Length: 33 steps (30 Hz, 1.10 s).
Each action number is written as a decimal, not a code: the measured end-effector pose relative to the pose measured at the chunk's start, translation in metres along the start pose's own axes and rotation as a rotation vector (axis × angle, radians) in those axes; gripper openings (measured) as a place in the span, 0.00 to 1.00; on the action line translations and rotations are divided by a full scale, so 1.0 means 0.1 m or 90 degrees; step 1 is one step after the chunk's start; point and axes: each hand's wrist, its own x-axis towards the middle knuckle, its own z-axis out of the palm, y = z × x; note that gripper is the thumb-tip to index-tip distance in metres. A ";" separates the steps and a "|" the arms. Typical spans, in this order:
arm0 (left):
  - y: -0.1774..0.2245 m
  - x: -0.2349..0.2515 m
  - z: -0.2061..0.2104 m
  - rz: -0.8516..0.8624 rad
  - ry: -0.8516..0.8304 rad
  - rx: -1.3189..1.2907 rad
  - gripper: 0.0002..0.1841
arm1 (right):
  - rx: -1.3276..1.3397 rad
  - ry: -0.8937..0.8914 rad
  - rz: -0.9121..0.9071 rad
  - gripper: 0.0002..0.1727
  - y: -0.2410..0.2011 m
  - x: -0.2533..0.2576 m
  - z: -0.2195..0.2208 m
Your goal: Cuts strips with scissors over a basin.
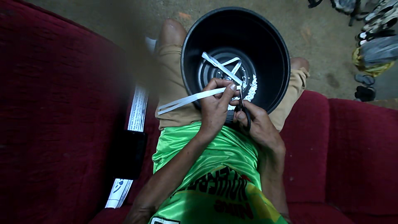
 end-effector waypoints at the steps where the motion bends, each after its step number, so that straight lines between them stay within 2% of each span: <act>1: -0.03 0.03 0.01 0.010 0.006 -0.017 0.03 | -0.005 0.004 -0.006 0.25 0.00 0.00 0.00; 6: -0.04 0.05 0.03 0.007 0.006 -0.031 0.02 | -0.005 0.016 -0.011 0.27 0.01 0.01 0.00; 15: 0.03 -0.03 0.02 -0.004 -0.012 0.017 0.03 | 0.002 0.046 -0.016 0.19 -0.02 0.02 0.03; 21: 0.04 -0.04 0.02 0.006 -0.011 0.034 0.04 | 0.019 0.001 0.012 0.27 -0.01 -0.02 0.01; 24: 0.05 -0.04 0.02 0.000 -0.010 0.029 0.04 | 0.012 -0.005 0.004 0.28 0.00 -0.01 0.01; 33: -0.05 0.03 0.05 0.016 0.011 -0.034 0.02 | 0.010 0.021 -0.026 0.20 0.01 0.01 0.02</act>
